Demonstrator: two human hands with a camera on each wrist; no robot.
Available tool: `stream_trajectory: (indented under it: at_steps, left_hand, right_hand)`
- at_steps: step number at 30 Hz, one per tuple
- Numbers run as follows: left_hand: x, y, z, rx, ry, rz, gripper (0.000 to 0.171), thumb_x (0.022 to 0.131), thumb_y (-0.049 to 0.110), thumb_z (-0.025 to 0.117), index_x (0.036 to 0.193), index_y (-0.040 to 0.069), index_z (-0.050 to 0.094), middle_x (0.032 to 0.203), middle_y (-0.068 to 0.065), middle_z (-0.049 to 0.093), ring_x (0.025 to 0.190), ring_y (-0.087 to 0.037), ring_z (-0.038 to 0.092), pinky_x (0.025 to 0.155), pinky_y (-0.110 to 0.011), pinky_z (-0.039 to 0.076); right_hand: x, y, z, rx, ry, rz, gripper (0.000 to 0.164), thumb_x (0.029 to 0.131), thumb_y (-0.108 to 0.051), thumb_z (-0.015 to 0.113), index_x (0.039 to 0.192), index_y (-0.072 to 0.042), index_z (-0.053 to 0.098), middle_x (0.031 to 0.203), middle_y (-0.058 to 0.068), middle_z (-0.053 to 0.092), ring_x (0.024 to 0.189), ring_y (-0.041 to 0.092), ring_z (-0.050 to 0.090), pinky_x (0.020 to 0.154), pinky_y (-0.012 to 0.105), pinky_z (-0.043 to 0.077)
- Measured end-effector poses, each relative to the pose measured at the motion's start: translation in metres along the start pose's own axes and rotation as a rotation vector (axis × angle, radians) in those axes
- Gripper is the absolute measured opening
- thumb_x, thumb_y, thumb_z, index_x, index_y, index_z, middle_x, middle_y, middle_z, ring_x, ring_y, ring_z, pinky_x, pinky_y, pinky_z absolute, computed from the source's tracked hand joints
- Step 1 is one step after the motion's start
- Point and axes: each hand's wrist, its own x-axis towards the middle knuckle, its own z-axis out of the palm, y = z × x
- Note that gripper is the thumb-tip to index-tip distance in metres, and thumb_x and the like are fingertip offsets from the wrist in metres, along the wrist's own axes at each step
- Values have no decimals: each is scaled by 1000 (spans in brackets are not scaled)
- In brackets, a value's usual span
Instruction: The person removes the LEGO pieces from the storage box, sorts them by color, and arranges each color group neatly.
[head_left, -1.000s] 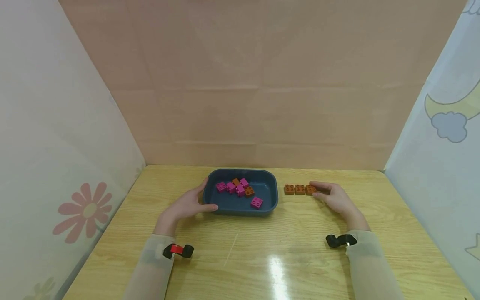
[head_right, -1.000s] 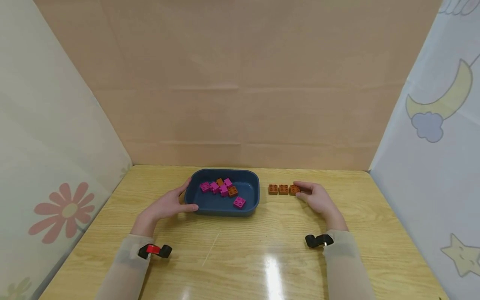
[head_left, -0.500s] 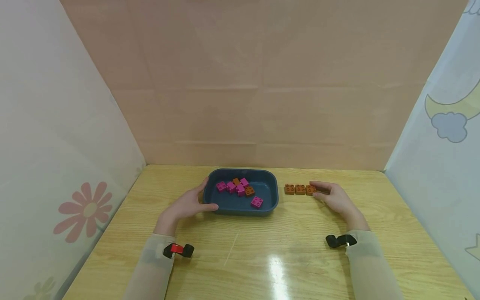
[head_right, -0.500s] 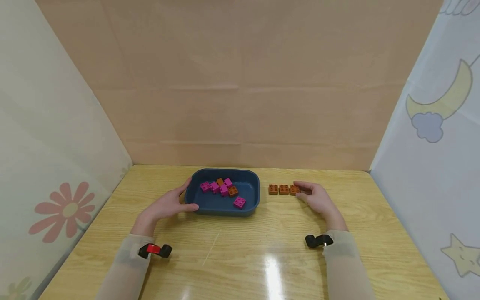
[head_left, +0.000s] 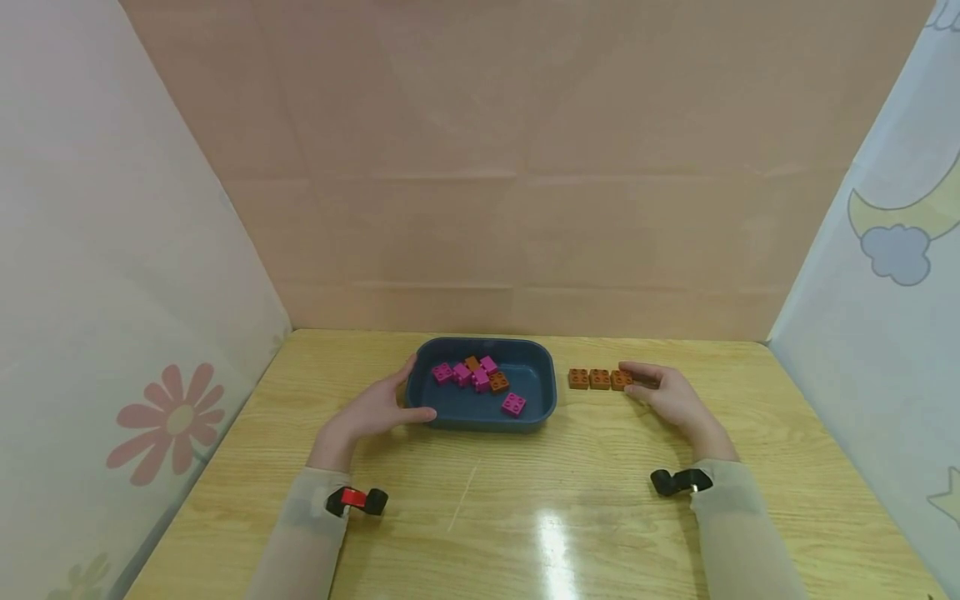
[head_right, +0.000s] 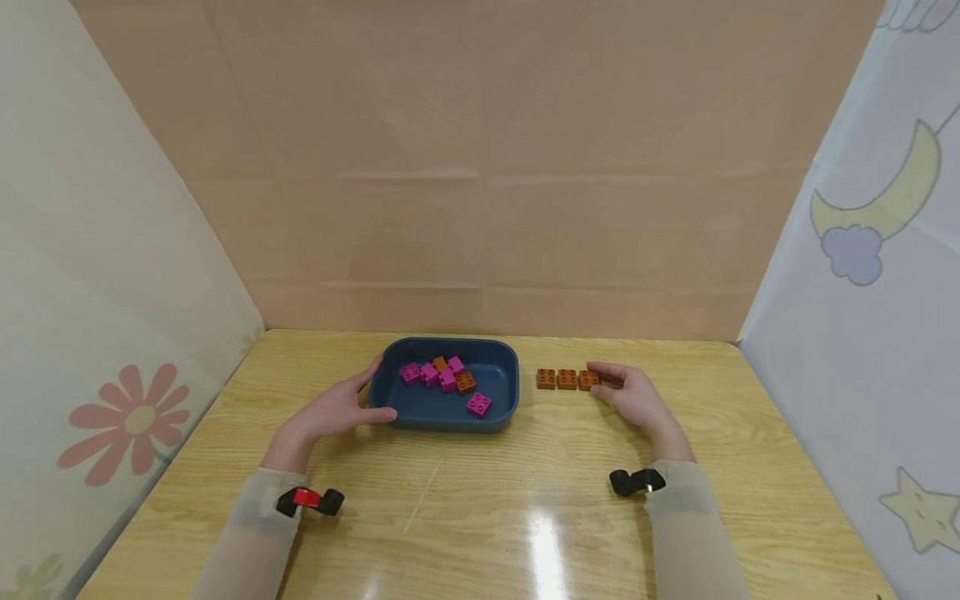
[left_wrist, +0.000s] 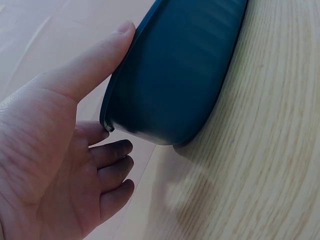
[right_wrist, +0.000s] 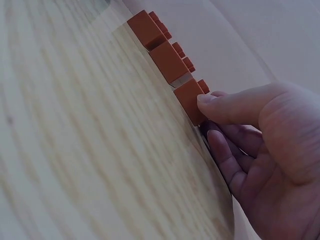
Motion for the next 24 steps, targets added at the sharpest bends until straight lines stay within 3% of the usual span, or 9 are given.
stream_trajectory:
  at_steps: [12, 18, 24]
  left_hand:
    - [-1, 1, -1, -8, -5, 0, 122, 88, 62, 82, 174, 21, 7, 175, -16, 23, 155, -44, 35, 120, -65, 35]
    - [0, 0, 0, -12, -3, -10, 121, 88, 62, 83, 174, 23, 7, 176, -16, 23, 150, -42, 43, 118, -63, 39]
    - [0, 0, 0, -4, -1, -13, 120, 89, 61, 82, 174, 24, 7, 176, -15, 22, 154, -43, 36, 120, -65, 35]
  right_hand:
    - [-1, -2, -1, -7, 5, -25, 58, 105, -18, 72, 157, -1, 53, 157, 22, 54, 142, 44, 52, 116, 59, 40]
    - [-2, -1, -3, 1, -4, -11, 61, 104, -21, 74, 158, -3, 51, 158, 21, 54, 141, 42, 53, 117, 55, 41]
    - [-7, -3, -6, 37, -6, -17, 61, 106, -21, 71, 160, -4, 49, 158, 22, 53, 140, 43, 55, 107, 27, 47]
